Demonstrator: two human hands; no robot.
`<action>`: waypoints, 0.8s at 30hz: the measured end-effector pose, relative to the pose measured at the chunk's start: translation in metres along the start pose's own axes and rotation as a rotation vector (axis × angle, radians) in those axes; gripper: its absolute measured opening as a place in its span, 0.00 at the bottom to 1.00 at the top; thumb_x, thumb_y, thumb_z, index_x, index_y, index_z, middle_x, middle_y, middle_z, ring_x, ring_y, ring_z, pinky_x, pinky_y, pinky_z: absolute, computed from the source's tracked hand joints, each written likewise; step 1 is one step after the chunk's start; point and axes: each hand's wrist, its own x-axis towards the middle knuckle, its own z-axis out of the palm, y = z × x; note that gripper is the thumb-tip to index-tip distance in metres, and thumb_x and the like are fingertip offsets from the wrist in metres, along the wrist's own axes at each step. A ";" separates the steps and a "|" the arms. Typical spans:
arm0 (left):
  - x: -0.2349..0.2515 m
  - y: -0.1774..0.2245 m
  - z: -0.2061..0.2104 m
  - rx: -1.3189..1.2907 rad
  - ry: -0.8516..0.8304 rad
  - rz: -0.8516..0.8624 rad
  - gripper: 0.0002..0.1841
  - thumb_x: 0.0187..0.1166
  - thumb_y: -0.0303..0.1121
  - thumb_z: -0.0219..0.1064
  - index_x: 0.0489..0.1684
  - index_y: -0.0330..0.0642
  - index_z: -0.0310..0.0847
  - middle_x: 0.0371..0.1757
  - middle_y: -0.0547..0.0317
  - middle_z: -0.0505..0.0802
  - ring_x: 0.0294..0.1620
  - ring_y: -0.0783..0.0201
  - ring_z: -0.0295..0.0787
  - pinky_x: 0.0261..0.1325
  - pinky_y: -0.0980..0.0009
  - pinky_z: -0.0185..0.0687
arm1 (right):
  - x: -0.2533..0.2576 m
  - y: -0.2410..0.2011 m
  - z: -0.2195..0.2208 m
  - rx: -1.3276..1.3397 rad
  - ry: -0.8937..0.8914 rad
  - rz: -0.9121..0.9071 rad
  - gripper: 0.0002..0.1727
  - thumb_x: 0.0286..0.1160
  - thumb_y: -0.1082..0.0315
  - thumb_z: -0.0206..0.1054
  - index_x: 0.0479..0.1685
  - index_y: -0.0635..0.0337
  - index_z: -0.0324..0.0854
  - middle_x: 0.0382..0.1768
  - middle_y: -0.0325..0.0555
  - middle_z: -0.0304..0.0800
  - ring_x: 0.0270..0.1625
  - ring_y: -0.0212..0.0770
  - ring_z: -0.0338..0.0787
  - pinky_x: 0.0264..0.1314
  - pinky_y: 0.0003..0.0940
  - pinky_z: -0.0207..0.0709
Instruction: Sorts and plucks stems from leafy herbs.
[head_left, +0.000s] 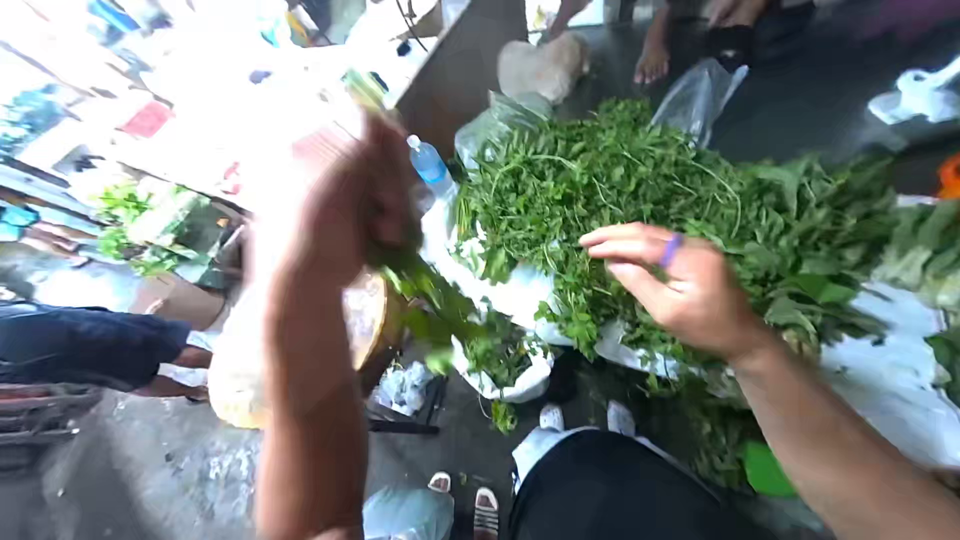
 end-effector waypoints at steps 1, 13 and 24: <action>-0.011 -0.022 0.020 -0.032 -0.086 -0.038 0.15 0.91 0.43 0.53 0.38 0.52 0.84 0.16 0.72 0.81 0.13 0.76 0.76 0.16 0.78 0.77 | 0.009 -0.011 -0.005 -0.026 0.100 -0.104 0.12 0.79 0.74 0.62 0.50 0.63 0.91 0.65 0.49 0.89 0.71 0.40 0.86 0.75 0.38 0.80; -0.073 -0.170 0.125 0.118 -0.080 -0.098 0.18 0.92 0.38 0.50 0.55 0.39 0.85 0.37 0.65 0.88 0.32 0.73 0.85 0.36 0.75 0.85 | -0.028 0.027 0.065 0.159 0.062 0.365 0.08 0.78 0.68 0.71 0.44 0.61 0.95 0.45 0.43 0.91 0.50 0.33 0.89 0.56 0.29 0.85; -0.123 -0.231 0.147 -0.372 -0.028 -0.678 0.16 0.77 0.32 0.48 0.27 0.50 0.84 0.16 0.70 0.84 0.15 0.75 0.77 0.21 0.76 0.75 | -0.071 0.051 0.089 0.278 -0.342 0.601 0.11 0.80 0.64 0.69 0.45 0.61 0.94 0.46 0.51 0.91 0.51 0.45 0.90 0.60 0.43 0.83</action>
